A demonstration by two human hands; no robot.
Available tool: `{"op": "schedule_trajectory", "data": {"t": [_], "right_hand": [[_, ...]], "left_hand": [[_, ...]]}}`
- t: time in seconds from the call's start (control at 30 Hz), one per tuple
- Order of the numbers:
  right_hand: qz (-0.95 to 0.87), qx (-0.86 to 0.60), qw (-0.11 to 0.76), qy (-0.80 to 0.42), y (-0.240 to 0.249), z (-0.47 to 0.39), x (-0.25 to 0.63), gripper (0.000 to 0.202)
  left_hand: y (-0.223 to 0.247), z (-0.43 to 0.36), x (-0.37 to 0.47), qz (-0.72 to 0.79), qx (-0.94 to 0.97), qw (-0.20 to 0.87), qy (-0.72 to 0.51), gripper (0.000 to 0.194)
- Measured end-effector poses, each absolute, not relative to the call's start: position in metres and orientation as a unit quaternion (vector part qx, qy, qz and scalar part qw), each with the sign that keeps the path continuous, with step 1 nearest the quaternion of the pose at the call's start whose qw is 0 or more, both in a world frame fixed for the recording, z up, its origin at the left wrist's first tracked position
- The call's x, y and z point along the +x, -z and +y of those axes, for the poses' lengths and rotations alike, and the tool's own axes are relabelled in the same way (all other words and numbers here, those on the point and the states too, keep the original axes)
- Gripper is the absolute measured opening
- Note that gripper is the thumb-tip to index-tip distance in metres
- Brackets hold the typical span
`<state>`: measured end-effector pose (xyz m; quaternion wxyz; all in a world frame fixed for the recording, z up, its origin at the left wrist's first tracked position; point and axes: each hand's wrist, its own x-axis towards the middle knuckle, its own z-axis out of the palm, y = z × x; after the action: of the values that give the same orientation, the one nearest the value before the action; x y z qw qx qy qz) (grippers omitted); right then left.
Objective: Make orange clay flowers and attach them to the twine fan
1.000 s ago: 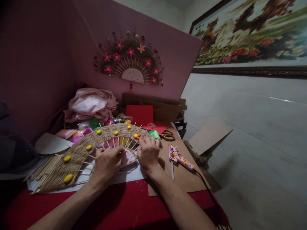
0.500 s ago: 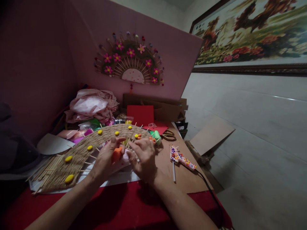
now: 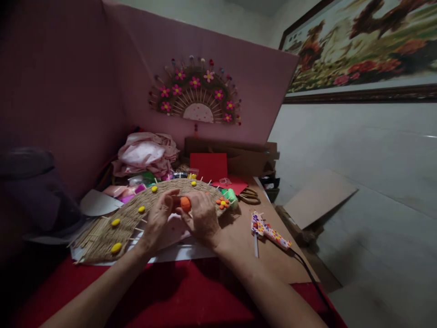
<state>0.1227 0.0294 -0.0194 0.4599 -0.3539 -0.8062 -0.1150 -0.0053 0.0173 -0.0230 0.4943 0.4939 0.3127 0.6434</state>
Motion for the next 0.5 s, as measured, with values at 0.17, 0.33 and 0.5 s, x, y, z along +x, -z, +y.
{"op": "schedule_trajectory", "data": {"t": [0.17,0.33,0.5], "right_hand": [[-0.804,-0.308,0.469,0.198,0.032,0.028,0.128,0.033],[-0.803,-0.283,0.491,0.183,0.032,0.013,0.139,0.035],[-0.791,-0.294,0.509,0.167,0.031,0.007,0.137,0.033]], "left_hand": [[-0.002,0.016,-0.029,0.416,0.553,0.193,-0.695,0.013],[-0.068,-0.002,-0.102,0.584,0.429,-0.237,-0.647,0.044],[-0.089,0.001,-0.16,0.719,0.377,-0.324,-0.486,0.081]]}}
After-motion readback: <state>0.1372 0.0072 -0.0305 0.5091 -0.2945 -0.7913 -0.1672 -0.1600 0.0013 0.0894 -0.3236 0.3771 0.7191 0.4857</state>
